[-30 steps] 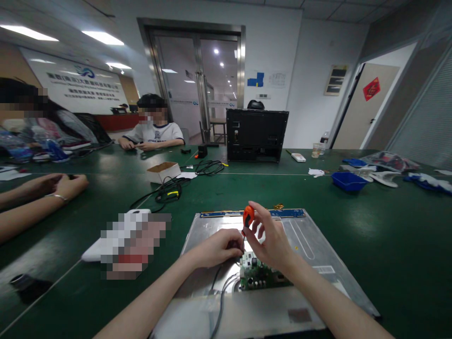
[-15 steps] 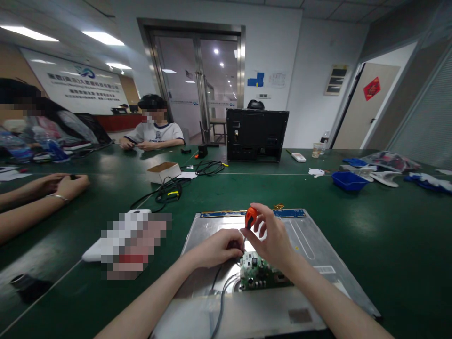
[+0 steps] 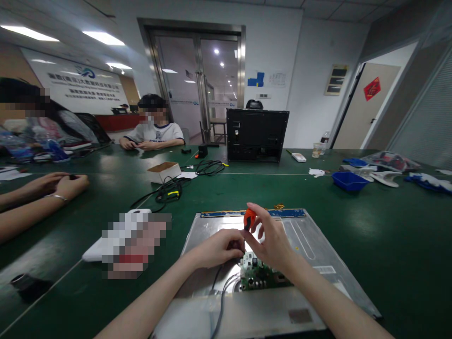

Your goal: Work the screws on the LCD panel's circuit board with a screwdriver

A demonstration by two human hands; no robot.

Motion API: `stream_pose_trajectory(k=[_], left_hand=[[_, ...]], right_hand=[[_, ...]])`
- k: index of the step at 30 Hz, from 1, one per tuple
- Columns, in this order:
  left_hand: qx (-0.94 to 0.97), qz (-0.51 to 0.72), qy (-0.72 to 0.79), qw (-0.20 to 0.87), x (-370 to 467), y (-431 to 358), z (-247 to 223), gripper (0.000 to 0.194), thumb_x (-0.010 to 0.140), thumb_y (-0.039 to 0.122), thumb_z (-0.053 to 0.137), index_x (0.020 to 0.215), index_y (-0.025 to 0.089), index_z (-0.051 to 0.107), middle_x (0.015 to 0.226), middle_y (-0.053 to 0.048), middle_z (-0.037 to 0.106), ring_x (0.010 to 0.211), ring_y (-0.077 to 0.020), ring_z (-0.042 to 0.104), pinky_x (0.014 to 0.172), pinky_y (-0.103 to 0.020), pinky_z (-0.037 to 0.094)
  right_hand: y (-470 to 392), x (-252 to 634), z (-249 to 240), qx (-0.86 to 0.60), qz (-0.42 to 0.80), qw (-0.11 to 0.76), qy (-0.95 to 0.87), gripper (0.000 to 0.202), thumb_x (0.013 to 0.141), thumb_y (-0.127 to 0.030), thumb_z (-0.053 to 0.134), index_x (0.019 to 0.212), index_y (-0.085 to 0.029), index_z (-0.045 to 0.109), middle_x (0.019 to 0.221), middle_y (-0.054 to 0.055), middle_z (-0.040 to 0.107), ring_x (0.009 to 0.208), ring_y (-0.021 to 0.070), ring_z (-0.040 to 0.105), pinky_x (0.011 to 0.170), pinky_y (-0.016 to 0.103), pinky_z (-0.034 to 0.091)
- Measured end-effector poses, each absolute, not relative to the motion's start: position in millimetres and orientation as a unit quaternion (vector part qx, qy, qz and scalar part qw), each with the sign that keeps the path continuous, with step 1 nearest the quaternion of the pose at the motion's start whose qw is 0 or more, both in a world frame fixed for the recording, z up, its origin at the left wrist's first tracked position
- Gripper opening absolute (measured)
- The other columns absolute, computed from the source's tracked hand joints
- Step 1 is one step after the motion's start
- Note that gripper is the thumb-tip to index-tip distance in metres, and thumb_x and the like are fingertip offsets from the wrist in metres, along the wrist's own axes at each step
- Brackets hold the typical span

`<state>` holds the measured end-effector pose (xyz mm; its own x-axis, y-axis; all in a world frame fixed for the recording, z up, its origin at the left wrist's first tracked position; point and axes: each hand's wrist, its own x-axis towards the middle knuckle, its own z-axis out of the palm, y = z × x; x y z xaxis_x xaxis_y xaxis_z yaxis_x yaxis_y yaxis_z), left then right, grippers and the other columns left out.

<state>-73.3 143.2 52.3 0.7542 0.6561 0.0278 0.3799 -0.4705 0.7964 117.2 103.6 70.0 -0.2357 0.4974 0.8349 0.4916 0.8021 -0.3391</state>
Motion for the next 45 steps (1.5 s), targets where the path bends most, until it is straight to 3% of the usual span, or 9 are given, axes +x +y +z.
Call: stream_pose_trajectory(k=[10, 21, 28, 45], left_hand=[[0.841, 0.166, 0.319, 0.404, -73.2, 142.4, 53.0, 0.005, 0.079, 0.019, 0.062, 0.083, 0.018, 0.060, 0.078, 0.001, 0.057, 0.070, -0.0158, 0.052, 0.064, -0.024, 0.042], [0.836, 0.165, 0.315, 0.418, -73.0, 143.2, 52.2, 0.006, 0.078, 0.018, 0.060, 0.083, 0.018, 0.059, 0.078, 0.000, 0.059, 0.070, -0.0163, 0.054, 0.065, -0.025, 0.042], [0.837, 0.166, 0.314, 0.416, -73.3, 142.9, 54.4, 0.006, 0.079, 0.020, 0.060, 0.085, 0.018, 0.060, 0.080, 0.000, 0.061, 0.073, -0.0173, 0.056, 0.067, -0.026, 0.044], [0.845, 0.169, 0.288, 0.419, -73.4, 144.6, 56.7, 0.010, 0.077, 0.012, 0.060, 0.085, 0.017, 0.063, 0.080, 0.000, 0.062, 0.073, -0.0161, 0.056, 0.069, -0.026, 0.045]], right_hand=[[102.5, 115.6, 70.6, -0.320, -0.008, 0.531, -0.785, 0.068, 0.096, -0.019, 0.050, 0.157, -0.026, 0.020, 0.085, 0.003, 0.066, 0.058, 0.0140, 0.059, 0.046, 0.024, 0.048], [105.0, 116.1, 65.5, -0.352, 0.006, 0.532, -0.770, 0.058, 0.095, -0.024, 0.056, 0.147, -0.026, 0.031, 0.085, 0.002, 0.065, 0.058, 0.0135, 0.060, 0.047, 0.022, 0.047], [103.9, 117.0, 65.9, -0.350, 0.002, 0.535, -0.769, 0.058, 0.094, -0.022, 0.054, 0.147, -0.024, 0.031, 0.080, 0.001, 0.064, 0.058, 0.0145, 0.061, 0.047, 0.023, 0.048], [103.1, 118.2, 67.7, -0.329, 0.030, 0.515, -0.791, 0.065, 0.096, -0.019, 0.050, 0.154, -0.025, 0.022, 0.087, 0.004, 0.067, 0.059, 0.0146, 0.062, 0.047, 0.023, 0.049]])
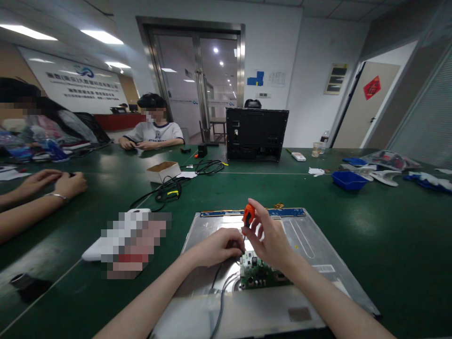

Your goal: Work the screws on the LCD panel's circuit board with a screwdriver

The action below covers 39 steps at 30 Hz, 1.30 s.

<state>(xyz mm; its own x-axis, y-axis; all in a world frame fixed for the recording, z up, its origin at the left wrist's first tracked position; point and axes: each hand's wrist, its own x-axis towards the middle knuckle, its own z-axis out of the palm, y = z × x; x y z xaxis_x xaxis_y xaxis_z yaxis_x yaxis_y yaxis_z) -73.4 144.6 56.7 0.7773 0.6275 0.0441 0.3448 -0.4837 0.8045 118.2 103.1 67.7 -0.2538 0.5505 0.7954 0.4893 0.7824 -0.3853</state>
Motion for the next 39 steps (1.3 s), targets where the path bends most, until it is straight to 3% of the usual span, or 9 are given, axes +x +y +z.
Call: stream_pose_trajectory(k=[26, 31, 39], left_hand=[[0.842, 0.162, 0.299, 0.420, -73.9, 143.0, 55.6, 0.009, 0.081, 0.013, 0.060, 0.088, 0.017, 0.064, 0.084, -0.001, 0.064, 0.076, -0.0163, 0.057, 0.069, -0.026, 0.047], [0.845, 0.162, 0.298, 0.414, -73.8, 142.9, 56.3, 0.008, 0.079, 0.011, 0.060, 0.085, 0.017, 0.062, 0.079, 0.001, 0.060, 0.072, -0.0150, 0.054, 0.066, -0.025, 0.044], [0.850, 0.160, 0.303, 0.400, -74.0, 143.9, 54.0, 0.008, 0.080, 0.015, 0.060, 0.088, 0.017, 0.063, 0.082, -0.001, 0.062, 0.073, -0.0160, 0.055, 0.065, -0.024, 0.045]], right_hand=[[103.1, 117.4, 68.2, -0.326, 0.025, 0.504, -0.799, 0.065, 0.096, -0.019, 0.048, 0.154, -0.024, 0.021, 0.083, 0.003, 0.065, 0.054, 0.0141, 0.060, 0.046, 0.023, 0.046], [101.3, 116.5, 70.1, -0.313, 0.042, 0.514, -0.797, 0.068, 0.095, -0.016, 0.046, 0.154, -0.024, 0.014, 0.086, 0.004, 0.065, 0.056, 0.0137, 0.059, 0.046, 0.022, 0.045], [102.8, 116.8, 66.6, -0.323, 0.016, 0.522, -0.789, 0.062, 0.094, -0.021, 0.054, 0.147, -0.025, 0.022, 0.081, 0.000, 0.062, 0.055, 0.0140, 0.058, 0.044, 0.021, 0.043]])
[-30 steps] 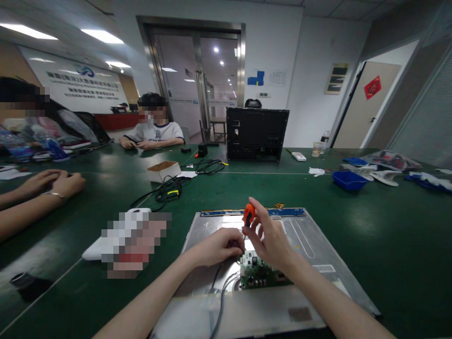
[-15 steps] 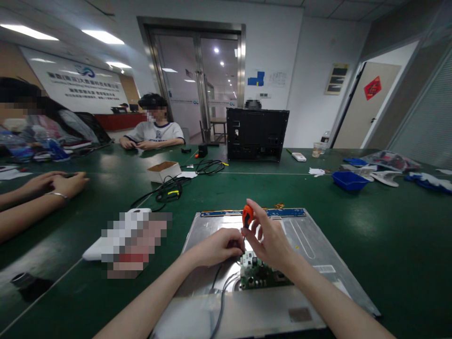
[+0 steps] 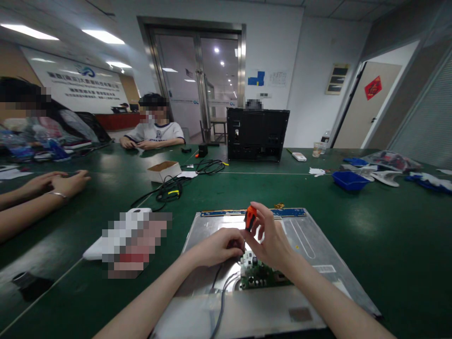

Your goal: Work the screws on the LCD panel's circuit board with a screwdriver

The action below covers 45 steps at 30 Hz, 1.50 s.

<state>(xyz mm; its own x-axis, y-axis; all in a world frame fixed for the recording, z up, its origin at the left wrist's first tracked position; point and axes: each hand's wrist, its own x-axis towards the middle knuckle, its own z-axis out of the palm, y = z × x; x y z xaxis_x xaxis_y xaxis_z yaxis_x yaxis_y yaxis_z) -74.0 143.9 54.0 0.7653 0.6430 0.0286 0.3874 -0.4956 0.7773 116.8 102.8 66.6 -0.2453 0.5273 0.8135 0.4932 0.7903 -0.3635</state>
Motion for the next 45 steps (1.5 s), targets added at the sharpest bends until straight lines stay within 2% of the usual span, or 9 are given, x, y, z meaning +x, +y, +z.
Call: stream_pose_trajectory(k=[3, 8, 12, 19, 26, 32, 45], left_hand=[[0.851, 0.165, 0.305, 0.395, -74.0, 143.2, 54.5, 0.007, 0.081, 0.017, 0.061, 0.087, 0.017, 0.063, 0.080, 0.000, 0.061, 0.071, -0.0157, 0.054, 0.064, -0.024, 0.044], [0.851, 0.169, 0.307, 0.392, -73.4, 141.9, 56.2, 0.006, 0.079, 0.017, 0.061, 0.085, 0.017, 0.061, 0.077, 0.000, 0.059, 0.070, -0.0161, 0.053, 0.064, -0.025, 0.043], [0.854, 0.166, 0.308, 0.384, -72.7, 140.7, 58.5, 0.008, 0.078, 0.016, 0.060, 0.086, 0.018, 0.060, 0.077, 0.000, 0.058, 0.069, -0.0158, 0.052, 0.062, -0.024, 0.041], [0.856, 0.169, 0.289, 0.393, -72.5, 141.5, 58.5, 0.005, 0.079, 0.015, 0.060, 0.083, 0.018, 0.060, 0.080, 0.000, 0.059, 0.071, -0.0160, 0.053, 0.066, -0.025, 0.043], [0.857, 0.163, 0.300, 0.387, -74.1, 144.2, 51.4, 0.005, 0.080, 0.016, 0.059, 0.085, 0.017, 0.060, 0.082, -0.001, 0.060, 0.074, -0.0172, 0.054, 0.070, -0.027, 0.044], [0.855, 0.163, 0.304, 0.388, -74.7, 143.7, 52.1, 0.004, 0.082, 0.017, 0.059, 0.086, 0.018, 0.059, 0.082, 0.000, 0.059, 0.075, -0.0170, 0.054, 0.070, -0.027, 0.044], [0.845, 0.171, 0.293, 0.414, -72.5, 143.0, 56.4, 0.008, 0.077, 0.012, 0.059, 0.082, 0.017, 0.060, 0.080, 0.001, 0.059, 0.072, -0.0156, 0.052, 0.069, -0.026, 0.043]], right_hand=[[103.9, 116.8, 66.3, -0.326, -0.002, 0.529, -0.783, 0.058, 0.095, -0.023, 0.056, 0.145, -0.027, 0.027, 0.078, -0.003, 0.060, 0.053, 0.0128, 0.056, 0.044, 0.021, 0.042], [103.3, 116.4, 69.6, -0.324, -0.005, 0.528, -0.785, 0.054, 0.097, -0.025, 0.055, 0.146, -0.028, 0.033, 0.087, 0.000, 0.064, 0.054, 0.0112, 0.055, 0.045, 0.022, 0.044], [102.3, 116.5, 70.6, -0.320, -0.006, 0.516, -0.794, 0.060, 0.097, -0.022, 0.053, 0.151, -0.028, 0.030, 0.085, 0.001, 0.067, 0.054, 0.0125, 0.055, 0.047, 0.024, 0.046], [101.8, 116.7, 68.3, -0.322, 0.020, 0.515, -0.794, 0.063, 0.096, -0.020, 0.048, 0.154, -0.025, 0.024, 0.091, 0.005, 0.068, 0.055, 0.0128, 0.059, 0.045, 0.023, 0.045], [101.4, 116.7, 69.1, -0.314, 0.018, 0.518, -0.796, 0.061, 0.096, -0.019, 0.048, 0.152, -0.023, 0.024, 0.083, 0.002, 0.066, 0.052, 0.0117, 0.057, 0.043, 0.021, 0.042], [101.0, 116.5, 69.0, -0.315, 0.017, 0.522, -0.793, 0.061, 0.096, -0.019, 0.047, 0.152, -0.024, 0.023, 0.088, 0.004, 0.066, 0.054, 0.0121, 0.058, 0.044, 0.022, 0.044], [102.9, 115.9, 65.1, -0.331, 0.023, 0.511, -0.793, 0.061, 0.096, -0.021, 0.049, 0.151, -0.025, 0.025, 0.086, 0.003, 0.066, 0.053, 0.0122, 0.057, 0.046, 0.023, 0.042]])
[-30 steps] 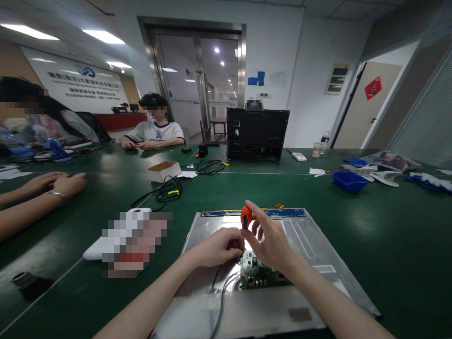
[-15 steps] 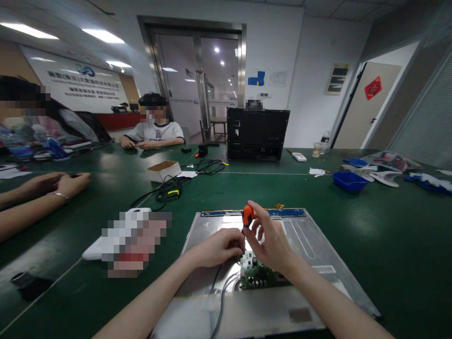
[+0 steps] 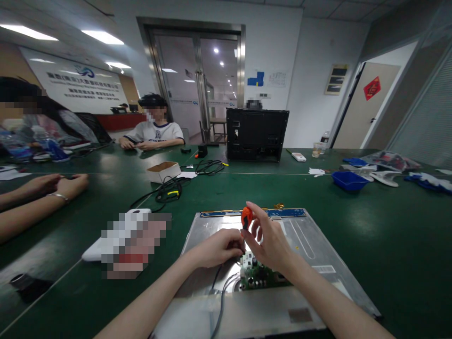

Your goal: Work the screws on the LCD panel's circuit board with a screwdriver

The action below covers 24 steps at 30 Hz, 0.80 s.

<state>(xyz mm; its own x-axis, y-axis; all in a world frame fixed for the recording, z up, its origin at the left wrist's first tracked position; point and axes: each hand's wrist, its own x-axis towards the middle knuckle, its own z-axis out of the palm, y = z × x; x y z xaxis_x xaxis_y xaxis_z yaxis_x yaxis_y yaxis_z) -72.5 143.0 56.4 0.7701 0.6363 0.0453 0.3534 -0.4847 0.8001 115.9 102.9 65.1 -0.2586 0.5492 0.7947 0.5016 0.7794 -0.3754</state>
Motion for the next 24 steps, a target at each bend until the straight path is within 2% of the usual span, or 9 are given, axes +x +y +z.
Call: stream_pose_trajectory(k=[4, 10, 18, 24], left_hand=[[0.842, 0.175, 0.297, 0.415, -72.2, 141.9, 56.3, 0.008, 0.077, 0.013, 0.059, 0.083, 0.018, 0.059, 0.079, 0.001, 0.058, 0.072, -0.0160, 0.053, 0.068, -0.026, 0.043], [0.849, 0.178, 0.293, 0.403, -71.3, 140.8, 56.7, 0.010, 0.078, 0.014, 0.059, 0.087, 0.018, 0.059, 0.080, 0.000, 0.059, 0.072, -0.0167, 0.054, 0.067, -0.026, 0.043], [0.856, 0.168, 0.305, 0.382, -73.8, 143.6, 53.2, 0.003, 0.080, 0.017, 0.060, 0.083, 0.018, 0.059, 0.082, -0.001, 0.060, 0.075, -0.0174, 0.054, 0.070, -0.027, 0.045], [0.845, 0.179, 0.294, 0.408, -72.6, 142.7, 54.4, 0.008, 0.079, 0.013, 0.059, 0.086, 0.018, 0.059, 0.083, 0.000, 0.062, 0.074, -0.0165, 0.056, 0.069, -0.026, 0.045]], right_hand=[[103.0, 116.3, 65.3, -0.327, 0.020, 0.508, -0.797, 0.059, 0.096, -0.021, 0.050, 0.150, -0.025, 0.028, 0.081, 0.001, 0.064, 0.054, 0.0125, 0.056, 0.046, 0.023, 0.042], [103.8, 115.3, 64.1, -0.335, 0.015, 0.512, -0.791, 0.059, 0.096, -0.023, 0.050, 0.151, -0.026, 0.027, 0.085, 0.003, 0.065, 0.055, 0.0129, 0.058, 0.046, 0.023, 0.044], [102.2, 116.0, 66.9, -0.332, 0.005, 0.521, -0.786, 0.059, 0.096, -0.022, 0.051, 0.150, -0.025, 0.026, 0.081, 0.001, 0.064, 0.053, 0.0126, 0.058, 0.044, 0.021, 0.043], [102.4, 115.6, 66.4, -0.328, 0.004, 0.518, -0.790, 0.058, 0.097, -0.023, 0.050, 0.151, -0.025, 0.027, 0.079, 0.000, 0.064, 0.052, 0.0120, 0.056, 0.045, 0.022, 0.042]])
